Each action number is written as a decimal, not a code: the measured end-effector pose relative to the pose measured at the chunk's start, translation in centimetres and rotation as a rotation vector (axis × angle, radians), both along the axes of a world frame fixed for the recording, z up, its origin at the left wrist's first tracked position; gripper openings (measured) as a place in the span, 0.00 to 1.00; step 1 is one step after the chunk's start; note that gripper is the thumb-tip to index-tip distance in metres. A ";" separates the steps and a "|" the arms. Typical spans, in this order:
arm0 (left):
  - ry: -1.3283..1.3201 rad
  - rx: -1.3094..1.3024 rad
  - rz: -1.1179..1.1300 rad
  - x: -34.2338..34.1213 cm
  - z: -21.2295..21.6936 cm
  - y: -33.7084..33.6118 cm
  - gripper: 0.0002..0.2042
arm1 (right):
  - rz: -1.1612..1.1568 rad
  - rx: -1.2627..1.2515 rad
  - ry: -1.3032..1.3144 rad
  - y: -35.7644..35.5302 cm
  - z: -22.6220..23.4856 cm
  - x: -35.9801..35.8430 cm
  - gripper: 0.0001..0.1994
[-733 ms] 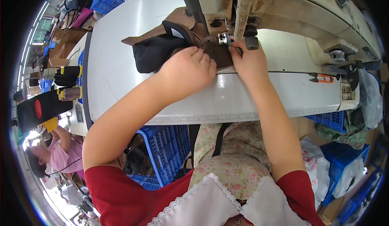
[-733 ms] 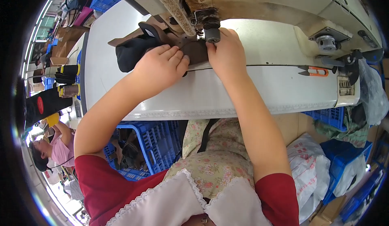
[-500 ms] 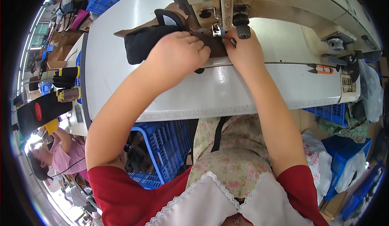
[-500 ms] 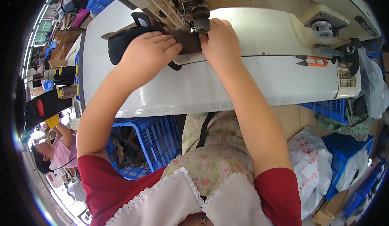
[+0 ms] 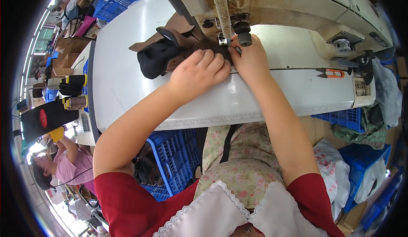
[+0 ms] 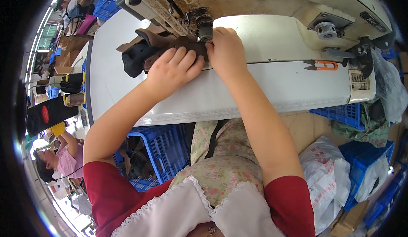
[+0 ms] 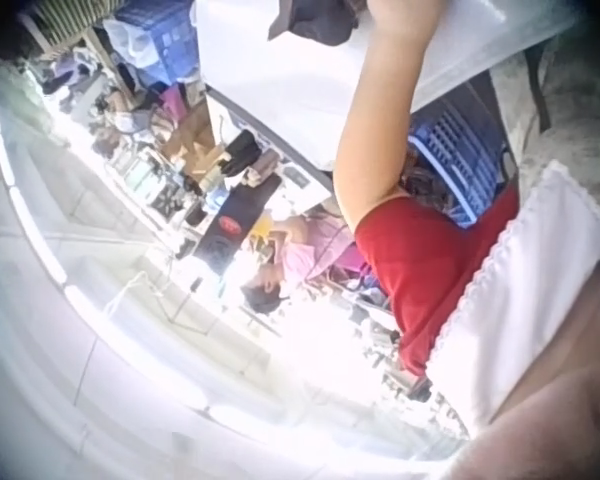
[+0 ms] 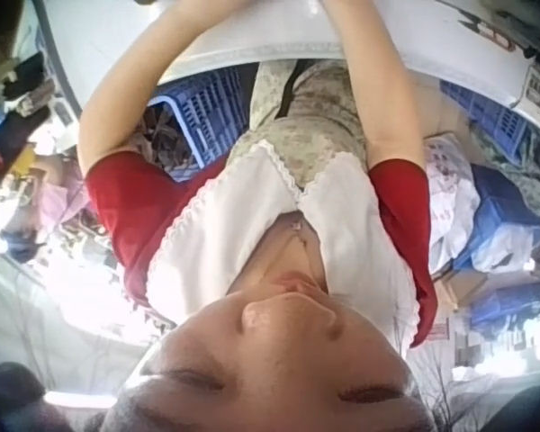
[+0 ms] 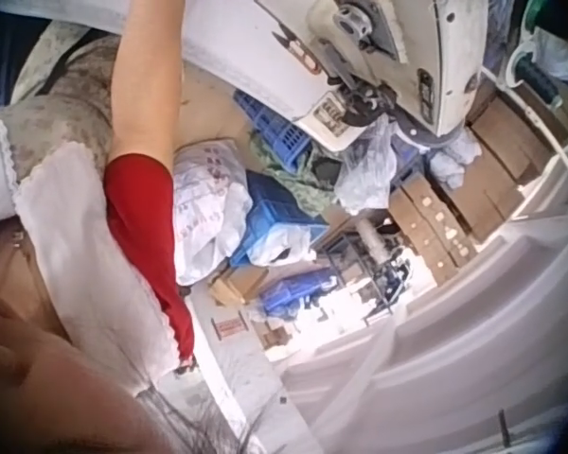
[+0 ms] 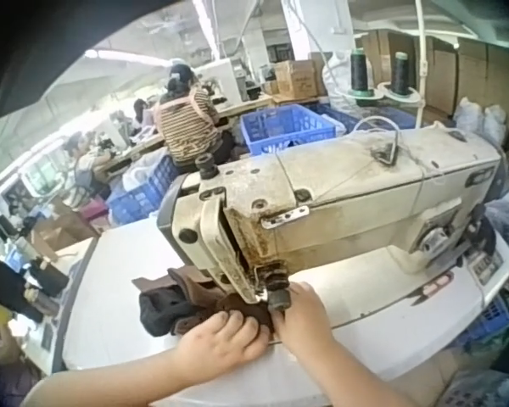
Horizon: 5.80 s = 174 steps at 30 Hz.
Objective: Stitch together the leather upper components of a shoe using an industrial sewing machine.
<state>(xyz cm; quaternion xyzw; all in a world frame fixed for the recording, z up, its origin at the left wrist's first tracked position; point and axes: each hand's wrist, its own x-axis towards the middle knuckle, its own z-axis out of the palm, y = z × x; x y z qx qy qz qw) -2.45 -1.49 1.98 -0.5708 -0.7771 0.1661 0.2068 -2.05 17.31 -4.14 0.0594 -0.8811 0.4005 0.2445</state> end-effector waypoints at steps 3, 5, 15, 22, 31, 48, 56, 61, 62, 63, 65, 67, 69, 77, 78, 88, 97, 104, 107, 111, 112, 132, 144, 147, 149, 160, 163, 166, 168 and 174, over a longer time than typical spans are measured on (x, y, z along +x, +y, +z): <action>0.015 -0.020 -0.102 -0.6 0.7 -0.3 0.18 | -0.023 0.000 0.036 0.2 -0.1 0.0 0.05; 0.029 -0.015 -0.096 -0.5 1.0 -0.1 0.18 | -0.017 -0.035 0.066 0.1 -0.4 -0.2 0.05; -0.035 -0.096 -0.036 -0.7 1.6 0.6 0.15 | -0.033 -0.040 0.032 0.1 -0.1 0.0 0.06; -0.462 -0.269 0.177 -2.6 5.8 2.3 0.11 | -0.019 -0.034 0.031 0.4 -0.1 -0.3 0.06; -0.072 0.223 -0.028 1.1 2.3 -1.5 0.17 | -0.002 -0.010 -0.003 0.2 -0.2 -0.2 0.06; -1.649 2.069 0.703 4.8 -2.5 -0.2 0.26 | -0.014 0.036 0.003 0.1 -0.1 -0.1 0.08; -1.595 2.185 0.542 4.1 -3.3 1.3 0.27 | -0.007 0.013 0.008 0.1 0.1 -0.1 0.07; -1.697 2.327 0.358 3.4 -4.5 2.1 0.30 | -0.001 0.002 -0.002 0.2 -0.1 0.0 0.07; -1.702 2.323 0.360 3.2 -4.5 1.9 0.30 | 0.002 -0.005 -0.018 0.2 -0.1 0.0 0.08; -1.759 2.253 0.338 3.1 -4.2 1.5 0.32 | -0.001 -0.009 -0.021 0.2 -0.1 0.0 0.08; -1.817 2.178 0.323 3.1 -4.0 1.4 0.33 | -0.008 0.006 0.031 0.2 -0.1 0.0 0.08; -1.780 2.091 0.305 2.9 -3.8 1.8 0.35 | -0.018 0.006 0.024 0.2 0.0 0.0 0.07; -1.784 2.082 0.301 2.9 -3.8 2.1 0.34 | -0.029 0.006 0.017 0.2 -0.1 0.0 0.07; -1.679 2.113 0.379 3.0 -4.4 2.8 0.30 | -0.034 0.020 0.057 0.1 -0.2 -0.2 0.05; -1.630 2.149 0.454 3.0 -4.4 3.0 0.29 | -0.037 0.018 0.056 0.1 -0.2 -0.2 0.05; -1.438 2.241 0.894 4.5 -2.6 5.0 0.23 | -0.048 -0.008 0.075 0.0 -0.1 -0.1 0.05; -1.448 2.242 0.962 5.3 -2.4 5.2 0.21 | 0.005 0.056 0.026 -0.3 0.5 0.7 0.13; -1.582 2.289 0.975 6.2 -1.7 5.8 0.22 | -0.009 0.211 0.012 -0.5 0.2 0.9 0.20; -1.625 2.268 1.012 6.6 -1.6 5.7 0.22 | 0.009 0.228 -0.011 -0.6 0.4 1.1 0.20; -1.697 2.223 0.994 6.5 -1.5 5.1 0.24 | -0.003 0.281 0.011 -0.7 0.3 1.1 0.20; -1.728 2.203 0.984 6.5 -1.6 4.8 0.24 | -0.006 0.280 0.008 -0.6 0.3 1.1 0.19; 0.094 0.068 0.371 3.3 -1.1 1.7 0.21 | -0.003 0.287 0.015 -0.7 0.6 1.3 0.18; 0.080 0.005 0.271 2.5 -1.6 1.7 0.21 | 0.194 0.283 0.041 2.7 1.0 0.6 0.12; 0.043 0.035 0.238 2.2 -1.3 1.5 0.22 | 0.276 0.280 0.023 3.7 1.3 0.6 0.09; 0.025 0.045 0.218 1.9 -1.3 1.3 0.22 | 0.295 0.318 0.049 4.1 1.2 0.4 0.09; -0.024 0.081 0.189 1.6 -1.1 0.9 0.22 | 0.320 0.248 0.031 4.4 0.8 0.3 0.10; -0.026 0.096 0.188 1.6 -1.2 0.9 0.22 | 0.314 0.243 0.041 4.4 0.7 0.3 0.10; -0.028 0.109 0.201 1.7 -1.2 1.0 0.22 | 0.320 0.265 0.043 4.6 0.6 0.3 0.11; -0.028 0.101 0.200 1.7 -1.2 1.0 0.22 | 0.330 0.277 0.035 4.6 0.7 0.3 0.12; -0.023 0.066 0.200 1.6 -1.1 1.1 0.22 | 0.321 0.336 0.067 4.6 0.5 0.3 0.12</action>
